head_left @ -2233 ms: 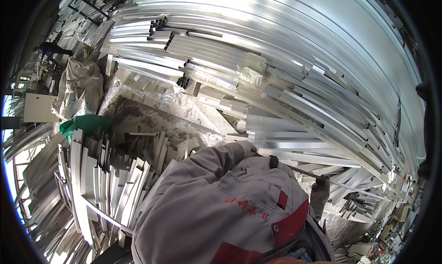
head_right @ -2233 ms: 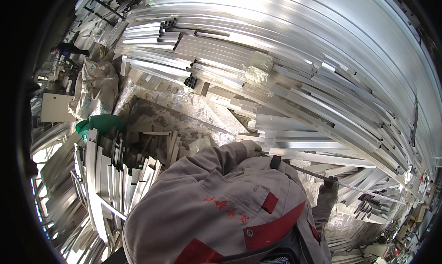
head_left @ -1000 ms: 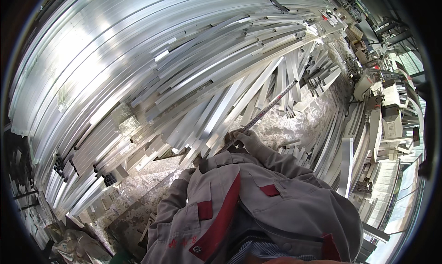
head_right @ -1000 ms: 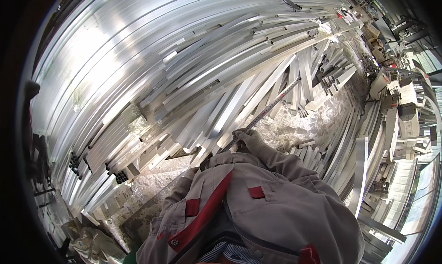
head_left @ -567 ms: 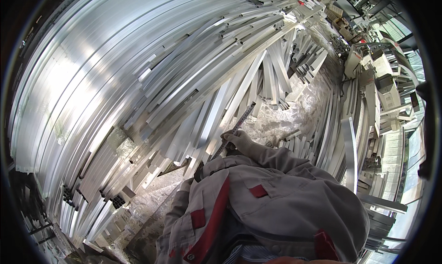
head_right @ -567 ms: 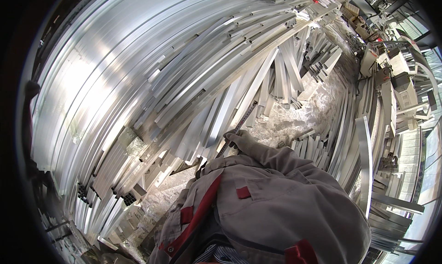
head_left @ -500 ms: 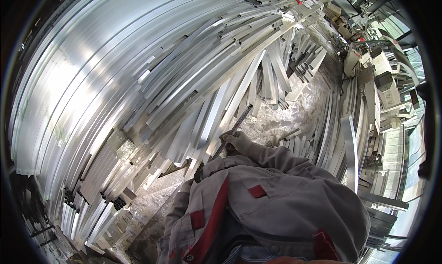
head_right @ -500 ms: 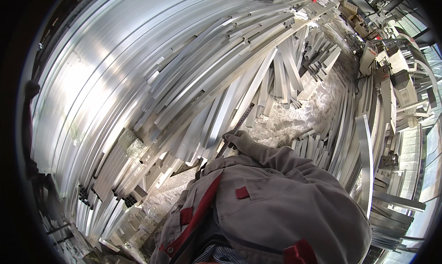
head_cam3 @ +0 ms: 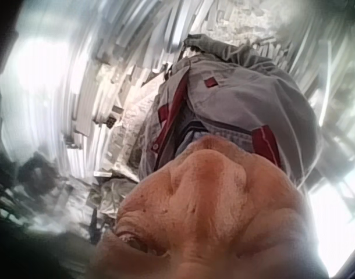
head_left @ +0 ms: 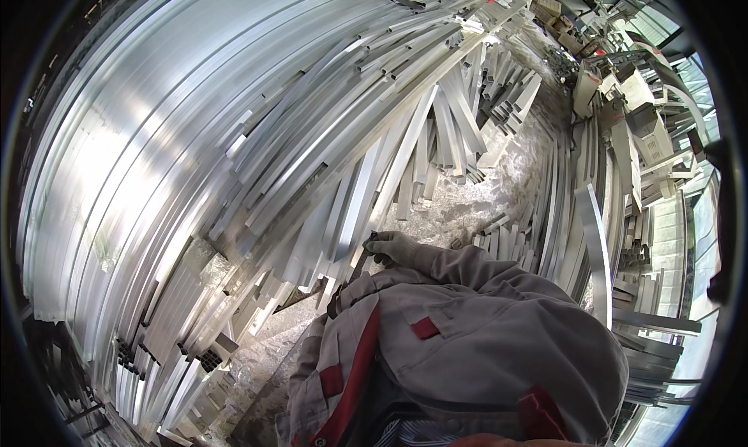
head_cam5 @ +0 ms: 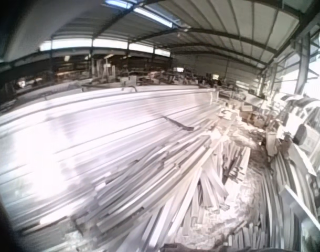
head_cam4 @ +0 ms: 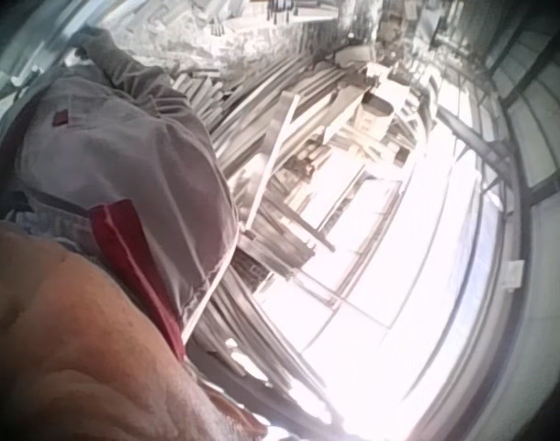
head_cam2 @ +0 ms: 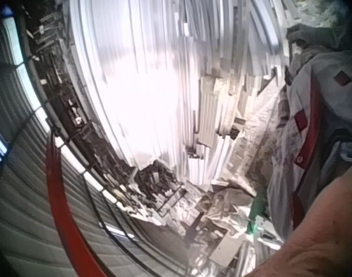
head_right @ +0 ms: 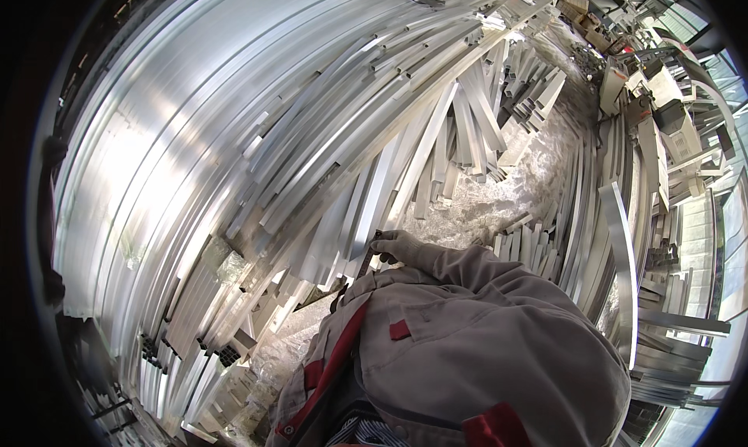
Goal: The person picks up cut aluminum profiles from the floor, measures them with a tape measure, and stacks them in a neat pile. The person handles the profiles one at a time, aligning them before placing them on the stack.
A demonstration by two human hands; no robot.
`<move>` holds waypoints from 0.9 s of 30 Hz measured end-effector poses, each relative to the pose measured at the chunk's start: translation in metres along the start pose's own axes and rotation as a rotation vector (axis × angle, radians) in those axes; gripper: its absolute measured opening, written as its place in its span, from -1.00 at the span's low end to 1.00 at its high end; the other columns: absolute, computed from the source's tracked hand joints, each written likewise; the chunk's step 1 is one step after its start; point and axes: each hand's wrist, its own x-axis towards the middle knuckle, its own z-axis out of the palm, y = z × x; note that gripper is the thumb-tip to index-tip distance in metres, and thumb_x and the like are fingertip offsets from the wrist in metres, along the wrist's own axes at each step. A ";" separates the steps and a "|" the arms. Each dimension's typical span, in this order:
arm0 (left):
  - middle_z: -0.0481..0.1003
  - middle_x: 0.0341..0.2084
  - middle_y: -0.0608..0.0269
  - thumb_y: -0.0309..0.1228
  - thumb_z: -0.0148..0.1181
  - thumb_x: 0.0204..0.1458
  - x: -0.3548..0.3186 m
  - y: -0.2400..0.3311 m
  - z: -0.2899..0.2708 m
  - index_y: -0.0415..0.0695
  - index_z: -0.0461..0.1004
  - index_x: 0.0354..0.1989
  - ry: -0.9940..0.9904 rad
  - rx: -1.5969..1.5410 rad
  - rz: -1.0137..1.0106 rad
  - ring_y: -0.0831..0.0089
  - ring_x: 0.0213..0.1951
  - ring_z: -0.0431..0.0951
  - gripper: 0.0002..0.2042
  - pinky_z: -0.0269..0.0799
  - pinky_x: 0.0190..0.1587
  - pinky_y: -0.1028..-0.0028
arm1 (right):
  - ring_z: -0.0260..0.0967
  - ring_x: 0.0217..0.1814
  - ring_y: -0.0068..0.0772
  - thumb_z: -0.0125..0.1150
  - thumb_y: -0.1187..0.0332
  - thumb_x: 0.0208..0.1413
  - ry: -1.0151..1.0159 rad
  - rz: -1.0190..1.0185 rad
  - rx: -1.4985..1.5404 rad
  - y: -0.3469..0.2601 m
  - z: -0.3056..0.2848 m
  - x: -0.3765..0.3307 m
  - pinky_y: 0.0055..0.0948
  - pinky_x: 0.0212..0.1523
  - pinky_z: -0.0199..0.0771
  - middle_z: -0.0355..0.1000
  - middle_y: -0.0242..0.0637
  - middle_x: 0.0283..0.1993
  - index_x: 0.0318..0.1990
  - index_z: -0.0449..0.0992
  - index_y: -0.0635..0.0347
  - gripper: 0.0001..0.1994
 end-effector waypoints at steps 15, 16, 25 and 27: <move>0.78 -0.09 0.04 0.01 0.28 0.41 -0.042 -0.042 -0.007 -0.18 0.74 0.15 0.161 -0.108 -0.122 0.28 -0.05 0.74 -0.52 0.61 0.10 0.27 | 0.54 -0.31 -0.50 0.45 0.23 0.33 0.079 0.069 -0.027 0.036 -0.027 0.031 -0.40 -0.30 0.60 0.65 -0.39 -0.19 0.23 0.69 0.14 -0.61; 0.78 -0.09 0.04 0.02 0.28 0.41 -0.049 -0.052 -0.003 -0.18 0.74 0.15 0.198 -0.128 -0.142 0.28 -0.05 0.74 -0.52 0.61 0.10 0.27 | 0.55 -0.30 -0.51 0.45 0.27 0.35 0.061 0.113 0.074 0.036 -0.029 0.032 -0.41 -0.29 0.62 0.66 -0.40 -0.18 0.22 0.68 0.16 -0.64; 0.78 -0.09 0.04 0.05 0.27 0.41 -0.054 -0.077 0.033 -0.18 0.74 0.15 0.336 -0.330 -0.438 0.26 -0.05 0.75 -0.49 0.61 0.10 0.26 | 0.57 -0.28 -0.47 0.35 0.40 0.42 0.030 0.130 0.005 0.039 -0.051 0.049 -0.42 -0.28 0.66 0.64 -0.29 -0.12 0.31 0.57 0.26 -0.63; 0.78 -0.08 0.02 0.11 0.23 0.41 -0.046 -0.072 0.042 -0.17 0.75 0.15 0.373 -0.343 -0.418 0.22 -0.05 0.75 -0.45 0.61 0.10 0.24 | 0.57 -0.28 -0.47 0.36 0.41 0.42 0.041 0.154 -0.045 0.040 -0.049 0.055 -0.42 -0.27 0.67 0.64 -0.30 -0.12 0.31 0.57 0.26 -0.63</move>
